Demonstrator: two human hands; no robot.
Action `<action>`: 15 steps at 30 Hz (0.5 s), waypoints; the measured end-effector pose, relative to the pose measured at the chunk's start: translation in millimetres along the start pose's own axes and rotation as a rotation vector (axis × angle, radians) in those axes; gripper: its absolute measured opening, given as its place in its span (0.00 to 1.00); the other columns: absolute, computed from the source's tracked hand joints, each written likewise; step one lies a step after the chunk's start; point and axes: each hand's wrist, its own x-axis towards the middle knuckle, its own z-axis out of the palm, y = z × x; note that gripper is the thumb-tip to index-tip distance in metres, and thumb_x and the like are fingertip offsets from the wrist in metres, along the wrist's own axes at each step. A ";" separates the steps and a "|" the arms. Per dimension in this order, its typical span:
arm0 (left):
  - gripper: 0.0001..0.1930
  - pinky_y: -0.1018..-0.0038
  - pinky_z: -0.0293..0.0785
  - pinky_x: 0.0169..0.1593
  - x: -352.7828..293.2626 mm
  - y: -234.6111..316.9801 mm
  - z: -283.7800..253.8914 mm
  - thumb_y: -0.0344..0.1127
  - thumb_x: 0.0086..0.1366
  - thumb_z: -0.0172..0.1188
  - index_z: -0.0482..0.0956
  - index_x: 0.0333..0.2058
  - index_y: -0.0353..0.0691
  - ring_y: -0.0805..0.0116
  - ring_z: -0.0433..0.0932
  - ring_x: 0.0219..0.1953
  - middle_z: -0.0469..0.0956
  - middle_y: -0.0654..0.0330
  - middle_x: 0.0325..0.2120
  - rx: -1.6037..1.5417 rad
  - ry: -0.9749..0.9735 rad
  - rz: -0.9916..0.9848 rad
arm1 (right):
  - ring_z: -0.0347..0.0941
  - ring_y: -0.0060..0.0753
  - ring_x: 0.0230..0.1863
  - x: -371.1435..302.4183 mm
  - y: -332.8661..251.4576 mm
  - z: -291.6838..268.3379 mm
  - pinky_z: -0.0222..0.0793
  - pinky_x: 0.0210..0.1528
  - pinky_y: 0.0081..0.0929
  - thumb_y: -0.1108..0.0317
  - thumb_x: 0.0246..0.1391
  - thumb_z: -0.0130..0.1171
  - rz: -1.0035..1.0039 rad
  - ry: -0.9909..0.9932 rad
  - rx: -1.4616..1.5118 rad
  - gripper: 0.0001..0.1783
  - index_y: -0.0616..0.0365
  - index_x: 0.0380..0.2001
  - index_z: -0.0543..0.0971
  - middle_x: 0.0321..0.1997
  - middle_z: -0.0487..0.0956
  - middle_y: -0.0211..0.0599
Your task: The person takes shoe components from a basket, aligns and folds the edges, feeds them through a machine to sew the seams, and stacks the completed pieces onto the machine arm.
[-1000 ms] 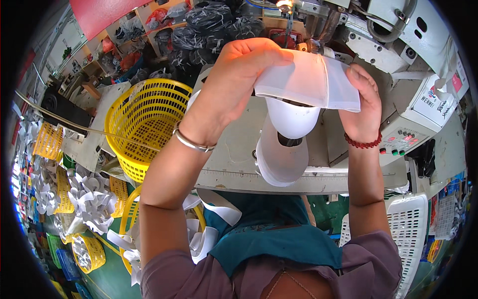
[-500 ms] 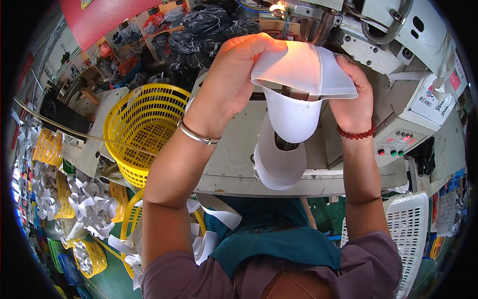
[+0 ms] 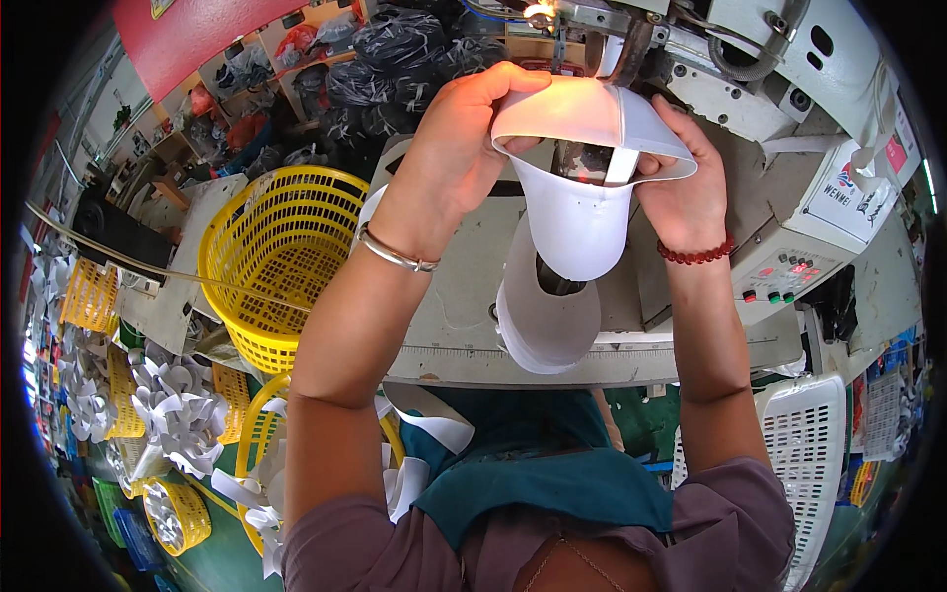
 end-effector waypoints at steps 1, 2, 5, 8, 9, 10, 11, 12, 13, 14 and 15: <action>0.10 0.83 0.56 0.21 -0.3 0.0 0.4 0.32 0.62 0.49 0.75 0.27 0.32 0.79 0.60 0.17 0.70 0.64 0.18 -0.001 0.012 -0.010 | 0.63 0.19 0.18 -1.2 -0.5 3.9 0.61 0.24 0.16 0.68 0.58 0.49 0.004 0.027 -0.012 0.09 0.53 0.23 0.73 0.15 0.69 0.23; 0.10 0.83 0.56 0.21 -0.6 -0.1 0.5 0.32 0.62 0.49 0.75 0.27 0.32 0.79 0.60 0.17 0.70 0.64 0.18 -0.003 0.025 -0.021 | 0.62 0.18 0.17 -1.9 -0.5 6.0 0.59 0.24 0.16 0.68 0.58 0.48 0.008 0.053 -0.024 0.10 0.53 0.22 0.72 0.14 0.67 0.22; 0.10 0.83 0.56 0.22 -2.1 -0.8 0.3 0.32 0.62 0.49 0.75 0.28 0.31 0.78 0.59 0.17 0.70 0.63 0.19 0.000 0.020 -0.009 | 0.60 0.17 0.18 -1.2 -0.2 5.3 0.58 0.24 0.16 0.68 0.58 0.48 0.021 0.002 -0.002 0.09 0.53 0.23 0.72 0.13 0.65 0.21; 0.11 0.83 0.56 0.22 -1.0 -2.3 -2.7 0.33 0.62 0.48 0.75 0.29 0.30 0.78 0.59 0.17 0.70 0.63 0.19 0.007 0.002 -0.011 | 0.58 0.16 0.18 -6.1 0.7 25.8 0.56 0.24 0.15 0.68 0.59 0.47 -0.018 0.205 -0.056 0.09 0.53 0.24 0.72 0.13 0.63 0.20; 0.11 0.83 0.56 0.22 -1.7 -2.1 -2.9 0.33 0.62 0.48 0.75 0.29 0.30 0.78 0.59 0.17 0.70 0.63 0.19 0.008 0.004 -0.011 | 0.58 0.16 0.18 -5.0 1.8 20.5 0.56 0.24 0.15 0.68 0.59 0.47 -0.016 0.204 -0.054 0.09 0.53 0.24 0.72 0.13 0.63 0.20; 0.11 0.82 0.56 0.22 -2.0 -2.0 -1.4 0.33 0.62 0.48 0.75 0.29 0.30 0.78 0.59 0.17 0.70 0.63 0.19 0.003 0.009 -0.015 | 0.57 0.15 0.19 -4.0 2.2 12.4 0.54 0.25 0.16 0.68 0.57 0.50 -0.021 0.109 -0.048 0.07 0.55 0.26 0.73 0.15 0.64 0.19; 0.11 0.82 0.56 0.22 -2.1 -2.2 -0.4 0.33 0.62 0.48 0.75 0.30 0.30 0.78 0.59 0.17 0.70 0.63 0.19 -0.001 0.013 -0.020 | 0.56 0.14 0.20 -3.7 2.9 6.7 0.51 0.26 0.16 0.67 0.56 0.52 -0.026 0.015 -0.042 0.07 0.57 0.28 0.75 0.16 0.65 0.18; 0.11 0.82 0.56 0.22 -1.9 -2.6 -0.6 0.33 0.62 0.48 0.75 0.30 0.30 0.78 0.59 0.17 0.70 0.63 0.19 -0.002 0.012 -0.021 | 0.56 0.14 0.20 -3.9 3.8 2.9 0.51 0.26 0.16 0.67 0.56 0.52 -0.027 0.016 -0.042 0.07 0.57 0.28 0.75 0.16 0.65 0.18; 0.11 0.82 0.55 0.22 -1.8 -2.9 -1.5 0.33 0.62 0.48 0.75 0.29 0.31 0.78 0.59 0.17 0.70 0.63 0.19 0.002 -0.008 -0.020 | 0.55 0.13 0.19 -4.1 4.8 2.4 0.50 0.25 0.16 0.67 0.56 0.52 -0.035 0.018 -0.041 0.06 0.57 0.29 0.75 0.16 0.66 0.18; 0.11 0.82 0.55 0.22 -1.6 -3.3 -2.0 0.33 0.62 0.47 0.75 0.29 0.31 0.78 0.59 0.17 0.69 0.64 0.19 0.006 -0.029 -0.018 | 0.55 0.12 0.19 -4.2 5.2 2.0 0.50 0.25 0.15 0.67 0.56 0.52 -0.044 0.019 -0.040 0.06 0.58 0.29 0.74 0.17 0.66 0.18; 0.11 0.82 0.55 0.22 -1.4 -3.8 -1.2 0.33 0.62 0.47 0.75 0.29 0.31 0.78 0.59 0.17 0.69 0.64 0.19 0.005 -0.029 -0.019 | 0.55 0.12 0.19 -4.2 4.7 1.5 0.50 0.25 0.15 0.67 0.56 0.52 -0.044 0.021 -0.041 0.06 0.58 0.29 0.74 0.17 0.66 0.18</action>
